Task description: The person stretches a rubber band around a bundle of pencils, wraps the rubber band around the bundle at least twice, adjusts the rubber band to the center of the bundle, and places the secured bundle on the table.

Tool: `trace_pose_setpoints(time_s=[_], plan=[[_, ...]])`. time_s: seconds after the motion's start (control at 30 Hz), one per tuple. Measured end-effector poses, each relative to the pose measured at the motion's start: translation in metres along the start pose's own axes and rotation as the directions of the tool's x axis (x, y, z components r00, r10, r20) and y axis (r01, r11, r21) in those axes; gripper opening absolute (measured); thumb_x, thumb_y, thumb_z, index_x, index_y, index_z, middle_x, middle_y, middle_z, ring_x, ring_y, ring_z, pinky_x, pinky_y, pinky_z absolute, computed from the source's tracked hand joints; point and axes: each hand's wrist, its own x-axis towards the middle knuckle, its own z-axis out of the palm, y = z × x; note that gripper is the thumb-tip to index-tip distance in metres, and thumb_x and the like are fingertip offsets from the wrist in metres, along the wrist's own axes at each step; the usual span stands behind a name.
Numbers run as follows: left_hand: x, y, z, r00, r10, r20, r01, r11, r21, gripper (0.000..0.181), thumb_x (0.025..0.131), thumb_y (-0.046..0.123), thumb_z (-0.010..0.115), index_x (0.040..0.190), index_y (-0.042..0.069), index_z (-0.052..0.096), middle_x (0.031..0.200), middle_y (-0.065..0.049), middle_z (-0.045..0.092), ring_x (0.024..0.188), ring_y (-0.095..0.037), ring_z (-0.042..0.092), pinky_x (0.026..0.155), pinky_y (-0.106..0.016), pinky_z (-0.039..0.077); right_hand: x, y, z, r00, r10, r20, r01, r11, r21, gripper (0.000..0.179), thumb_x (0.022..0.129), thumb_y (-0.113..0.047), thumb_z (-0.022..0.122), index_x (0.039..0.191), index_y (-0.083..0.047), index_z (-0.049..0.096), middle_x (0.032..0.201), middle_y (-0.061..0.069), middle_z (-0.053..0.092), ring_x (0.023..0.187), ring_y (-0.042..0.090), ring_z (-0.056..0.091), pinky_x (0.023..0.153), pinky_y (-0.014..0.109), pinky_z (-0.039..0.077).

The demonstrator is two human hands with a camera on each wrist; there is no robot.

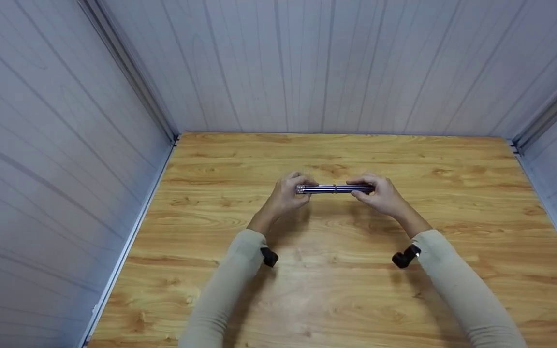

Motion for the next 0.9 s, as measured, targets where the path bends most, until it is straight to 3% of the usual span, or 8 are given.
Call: trace_pose_setpoints(time_s=[0.13,0.27,0.37,0.5,0.63,0.77,0.9], plan=[[-0.003,-0.010,0.004,0.996,-0.062,0.062,0.063,0.998,-0.007,0.028,0.100,-0.004,0.075,0.125,0.006,0.082,0.127,-0.016,0.077,0.121,-0.032,0.073,0.095,-0.041,0.064,-0.001,0.011,0.005,1.000,0.021,0.004,-0.020,0.999,-0.039,0.029,0.106,-0.005,0.077,0.134,0.003,0.079,0.133,0.026,0.076,0.109,0.004,0.070,0.090,0.010,0.053],[-0.001,-0.058,0.028,0.992,-0.097,0.086,0.098,0.995,-0.001,0.030,0.100,0.002,0.075,0.125,0.017,0.084,0.126,-0.005,0.078,0.122,-0.023,0.073,0.099,-0.034,0.061,-0.003,0.022,0.012,0.999,0.036,0.006,-0.035,0.995,-0.094,0.030,0.105,-0.005,0.078,0.134,0.000,0.080,0.132,0.023,0.076,0.124,0.028,0.071,0.100,0.011,0.049],[0.001,-0.091,0.047,0.985,-0.132,0.108,0.129,0.991,0.034,0.032,0.102,0.006,0.076,0.127,0.024,0.084,0.127,0.001,0.078,0.124,-0.020,0.072,0.102,-0.035,0.060,-0.004,0.027,0.016,0.998,0.065,0.007,-0.064,0.994,-0.089,0.030,0.105,-0.004,0.078,0.134,0.000,0.080,0.132,0.023,0.075,0.126,0.039,0.070,0.098,0.010,0.049],[0.000,-0.102,0.054,0.982,-0.138,0.130,0.126,0.988,0.090,0.033,0.103,0.007,0.078,0.129,0.027,0.084,0.129,0.001,0.079,0.126,-0.023,0.073,0.108,-0.045,0.060,-0.004,0.032,0.020,0.996,0.091,0.004,-0.091,0.991,-0.097,0.028,0.104,-0.006,0.079,0.133,-0.003,0.081,0.132,0.020,0.077,0.125,0.038,0.071,0.098,0.014,0.052],[-0.002,-0.104,0.056,0.984,-0.133,0.122,0.118,0.985,0.124,0.031,0.102,0.009,0.080,0.127,0.027,0.085,0.127,0.000,0.081,0.125,-0.025,0.072,0.115,-0.051,0.057,-0.006,0.038,0.023,0.994,0.105,0.014,-0.102,0.985,-0.140,0.028,0.104,-0.007,0.080,0.132,-0.005,0.082,0.131,0.019,0.078,0.126,0.038,0.072,0.105,0.030,0.056],[-0.005,-0.102,0.057,0.982,-0.151,0.114,0.135,0.982,0.133,0.029,0.102,0.009,0.080,0.125,0.025,0.086,0.127,-0.002,0.081,0.125,-0.027,0.072,0.115,-0.052,0.056,-0.008,0.041,0.026,0.992,0.122,0.031,-0.116,0.982,-0.148,0.027,0.104,-0.006,0.080,0.131,-0.005,0.082,0.131,0.020,0.078,0.126,0.041,0.072,0.108,0.047,0.058],[-0.005,-0.101,0.057,0.983,-0.151,0.106,0.138,0.983,0.122,0.029,0.101,0.009,0.080,0.125,0.024,0.086,0.128,-0.002,0.080,0.124,-0.026,0.072,0.111,-0.049,0.058,-0.007,0.042,0.025,0.991,0.130,0.042,-0.123,0.983,-0.137,0.028,0.104,-0.006,0.080,0.132,-0.005,0.081,0.134,0.022,0.077,0.128,0.043,0.071,0.110,0.054,0.057]])
